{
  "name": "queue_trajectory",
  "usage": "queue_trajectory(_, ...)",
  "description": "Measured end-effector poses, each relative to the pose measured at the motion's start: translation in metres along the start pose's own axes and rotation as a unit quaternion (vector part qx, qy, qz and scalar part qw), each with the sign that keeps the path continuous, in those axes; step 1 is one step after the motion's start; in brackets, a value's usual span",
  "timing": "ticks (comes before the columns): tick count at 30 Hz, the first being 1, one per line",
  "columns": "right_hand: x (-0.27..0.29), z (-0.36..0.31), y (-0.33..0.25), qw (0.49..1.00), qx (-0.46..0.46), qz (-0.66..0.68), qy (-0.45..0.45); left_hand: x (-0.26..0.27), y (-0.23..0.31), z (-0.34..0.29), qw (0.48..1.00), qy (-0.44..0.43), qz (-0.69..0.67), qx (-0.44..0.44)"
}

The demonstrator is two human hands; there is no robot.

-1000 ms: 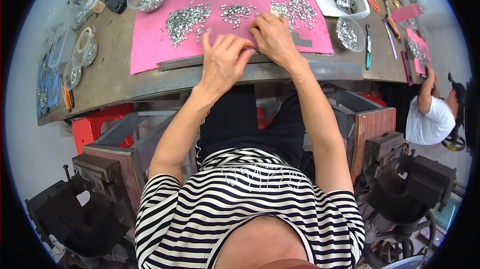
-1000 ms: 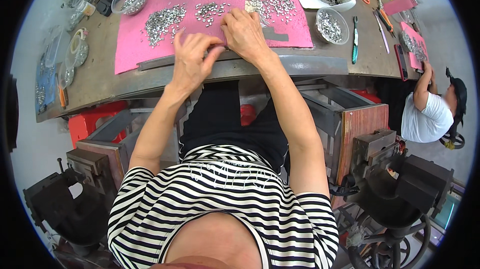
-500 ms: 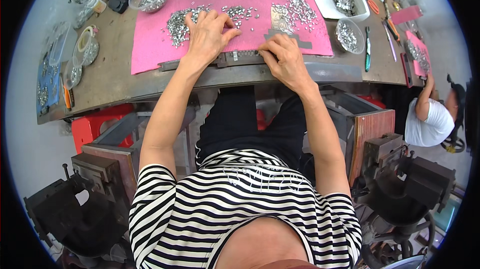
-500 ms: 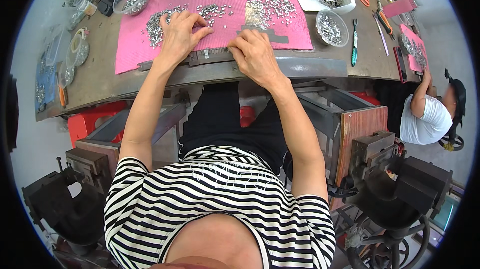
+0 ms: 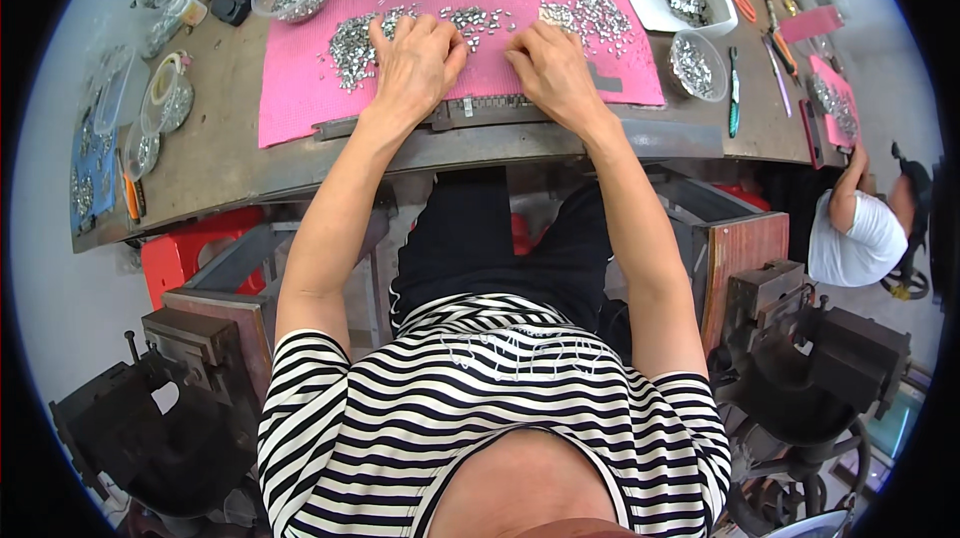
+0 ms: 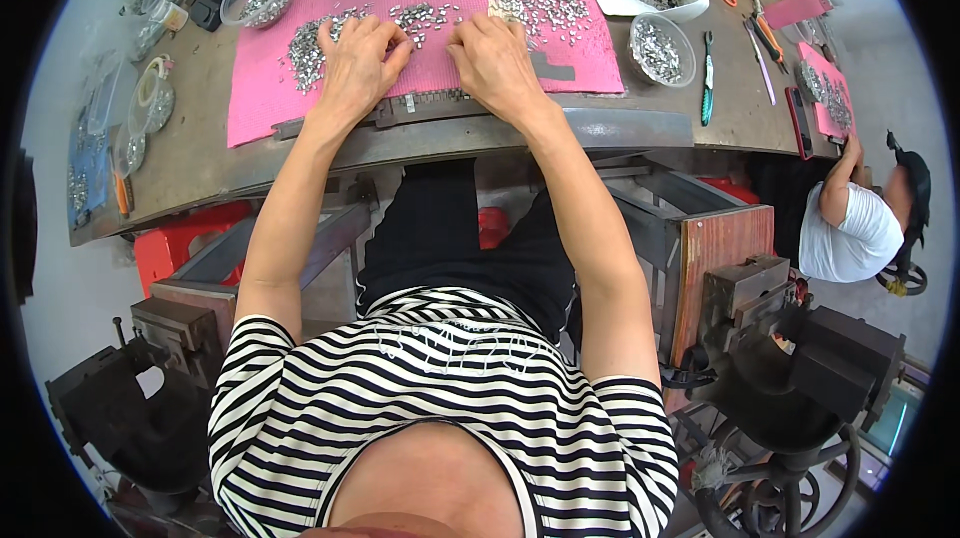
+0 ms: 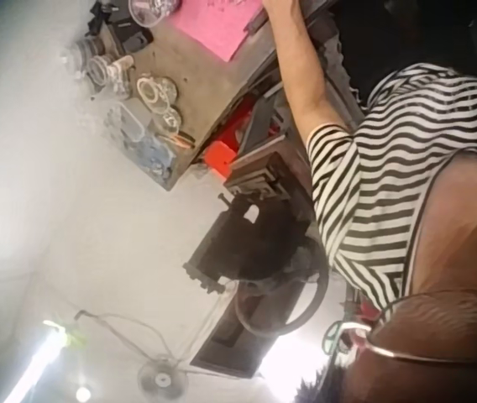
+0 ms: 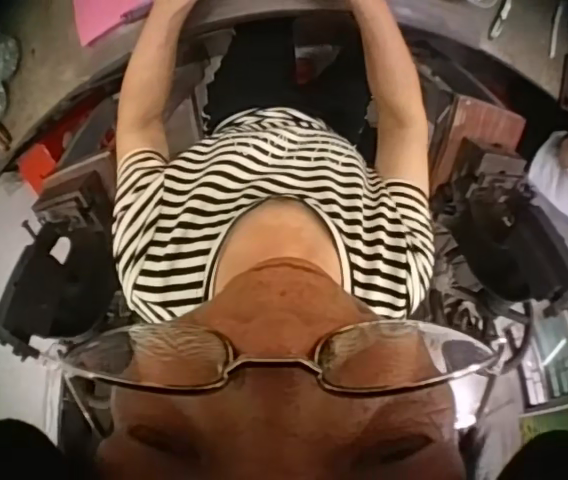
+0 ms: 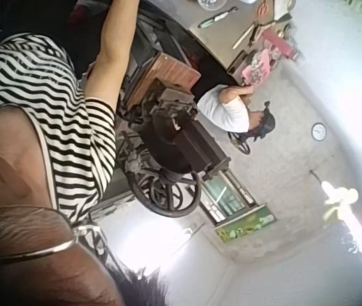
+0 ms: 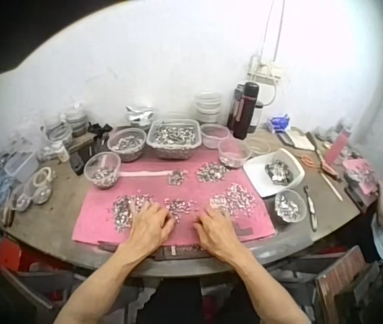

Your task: The person assembles small metal pieces into a jig by hand at a workbench, places the jig into a manual press machine, rotates the wheel to press it, and repeats the assembly process.

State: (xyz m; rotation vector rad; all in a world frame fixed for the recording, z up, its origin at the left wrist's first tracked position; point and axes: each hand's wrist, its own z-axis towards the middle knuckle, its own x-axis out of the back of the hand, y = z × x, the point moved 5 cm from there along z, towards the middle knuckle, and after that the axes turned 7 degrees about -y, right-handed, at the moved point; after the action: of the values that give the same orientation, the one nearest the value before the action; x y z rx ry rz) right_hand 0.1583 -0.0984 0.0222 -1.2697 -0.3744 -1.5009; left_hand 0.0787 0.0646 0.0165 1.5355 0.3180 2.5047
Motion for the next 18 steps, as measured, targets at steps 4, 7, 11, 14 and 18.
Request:
queue_trajectory(4,0.020,-0.025,-0.011,0.998,-0.018,0.066,-0.016,0.007,-0.002,-0.003,1.000,-0.005,-0.016,-0.012)
queue_trajectory(7,0.021,-0.042,-0.013,0.996,-0.022,0.090,-0.012,0.010,0.001,-0.003,0.999,0.001,-0.023,-0.031)
queue_trajectory(11,0.022,-0.049,-0.017,0.997,-0.018,0.076,0.017,0.024,0.033,-0.013,0.995,0.001,-0.083,-0.055)
queue_trajectory(14,0.024,-0.049,-0.018,0.996,-0.016,0.085,0.024,0.021,0.057,-0.031,0.991,0.000,-0.121,-0.057)
queue_trajectory(18,0.023,-0.037,-0.008,0.996,-0.018,0.083,0.038,0.007,0.069,-0.045,0.991,0.016,-0.128,-0.048)
